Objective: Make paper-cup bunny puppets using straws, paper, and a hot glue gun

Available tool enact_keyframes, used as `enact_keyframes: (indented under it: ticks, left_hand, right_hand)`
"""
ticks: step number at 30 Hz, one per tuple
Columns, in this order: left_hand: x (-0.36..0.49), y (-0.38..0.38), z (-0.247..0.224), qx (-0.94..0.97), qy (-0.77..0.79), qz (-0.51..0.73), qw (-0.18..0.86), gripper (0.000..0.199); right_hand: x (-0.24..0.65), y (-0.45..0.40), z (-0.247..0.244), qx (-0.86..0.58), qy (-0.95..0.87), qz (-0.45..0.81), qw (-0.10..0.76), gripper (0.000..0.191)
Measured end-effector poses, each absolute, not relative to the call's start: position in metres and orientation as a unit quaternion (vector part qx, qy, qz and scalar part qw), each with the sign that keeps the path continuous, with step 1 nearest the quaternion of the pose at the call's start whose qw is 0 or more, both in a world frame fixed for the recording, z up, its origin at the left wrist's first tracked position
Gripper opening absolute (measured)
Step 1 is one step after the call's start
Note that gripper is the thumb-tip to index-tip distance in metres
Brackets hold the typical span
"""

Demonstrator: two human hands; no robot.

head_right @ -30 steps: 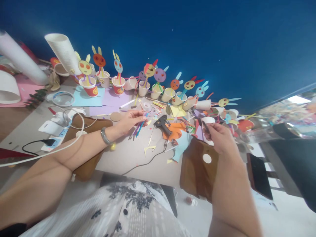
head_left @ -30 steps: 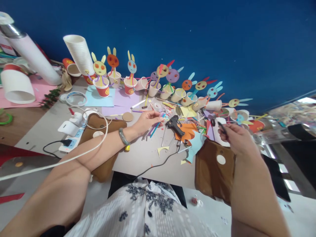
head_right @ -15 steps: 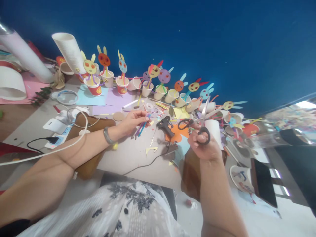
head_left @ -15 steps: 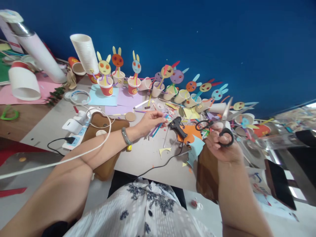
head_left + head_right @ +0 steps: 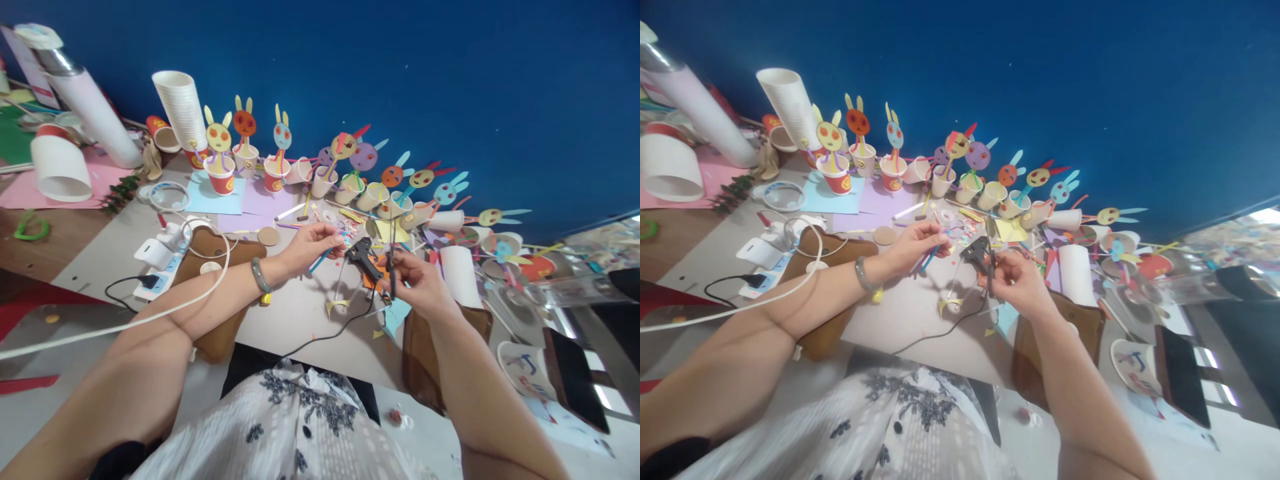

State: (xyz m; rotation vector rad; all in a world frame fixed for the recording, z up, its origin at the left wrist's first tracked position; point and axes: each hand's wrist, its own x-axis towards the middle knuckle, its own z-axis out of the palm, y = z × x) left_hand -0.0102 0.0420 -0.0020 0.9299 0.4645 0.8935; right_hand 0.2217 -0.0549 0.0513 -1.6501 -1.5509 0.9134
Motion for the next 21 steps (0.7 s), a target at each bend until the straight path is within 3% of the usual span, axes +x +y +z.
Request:
enact_keyframes:
  ticks: [4, 8, 13, 21]
  left_hand:
    - [-0.011, 0.041, -0.001, 0.435, 0.191, 0.41, 0.779, 0.053]
    - [-0.012, 0.041, -0.002, 0.448, 0.175, 0.409, 0.775, 0.05]
    - [-0.014, 0.041, 0.001, 0.457, 0.153, 0.388, 0.785, 0.048]
    - [-0.015, 0.039, 0.004, 0.457, 0.135, 0.361, 0.801, 0.045]
  right_hand:
    - [0.219, -0.049, 0.045, -0.678, -0.661, 0.157, 0.281, 0.045]
    - [0.216, -0.042, 0.049, -0.683, -0.704, 0.044, 0.191, 0.044]
    - [0.212, -0.03, 0.055, -0.661, -0.74, 0.011, 0.126, 0.04]
    - [0.212, -0.022, 0.056, -0.633, -0.768, -0.011, 0.095, 0.043]
